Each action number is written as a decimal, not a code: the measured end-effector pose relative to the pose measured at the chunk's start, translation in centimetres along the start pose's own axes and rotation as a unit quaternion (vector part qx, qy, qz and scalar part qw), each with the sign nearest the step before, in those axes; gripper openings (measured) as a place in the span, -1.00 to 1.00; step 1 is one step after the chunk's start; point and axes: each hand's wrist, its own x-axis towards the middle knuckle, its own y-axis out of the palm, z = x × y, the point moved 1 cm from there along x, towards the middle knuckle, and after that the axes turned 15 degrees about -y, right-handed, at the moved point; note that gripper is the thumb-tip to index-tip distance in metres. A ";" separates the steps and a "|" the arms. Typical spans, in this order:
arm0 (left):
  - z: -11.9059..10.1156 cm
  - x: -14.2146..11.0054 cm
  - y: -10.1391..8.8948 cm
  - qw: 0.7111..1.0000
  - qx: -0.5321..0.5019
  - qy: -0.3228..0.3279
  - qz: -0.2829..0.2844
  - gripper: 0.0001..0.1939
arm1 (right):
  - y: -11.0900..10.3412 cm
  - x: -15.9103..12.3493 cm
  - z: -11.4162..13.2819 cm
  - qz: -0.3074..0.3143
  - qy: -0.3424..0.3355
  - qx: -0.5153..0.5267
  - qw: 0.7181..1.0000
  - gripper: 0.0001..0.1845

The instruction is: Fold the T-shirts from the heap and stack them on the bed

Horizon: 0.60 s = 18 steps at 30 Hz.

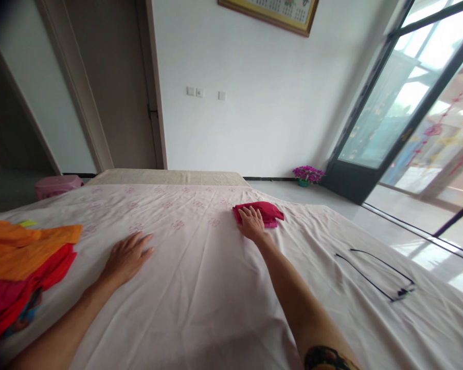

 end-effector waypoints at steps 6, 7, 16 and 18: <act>-0.2 -0.3 -0.6 1.000 -0.007 -0.011 0.005 -0.47 | -0.2 -0.6 3.1 0.046 -0.004 -0.021 0.999 -0.38; -0.2 -0.3 -0.7 1.000 -0.007 -0.011 0.007 -0.47 | -0.3 -0.8 4.2 0.049 -0.011 -0.011 0.999 -0.41; -0.1 -1.2 -1.4 0.997 -0.026 0.000 0.074 -0.38 | 0.3 -3.7 15.3 0.078 -0.079 0.104 0.988 -0.39; 0.4 -1.6 -1.5 0.996 -0.043 0.018 0.079 -0.39 | 0.5 -4.1 15.9 0.061 -0.071 0.107 0.990 -0.40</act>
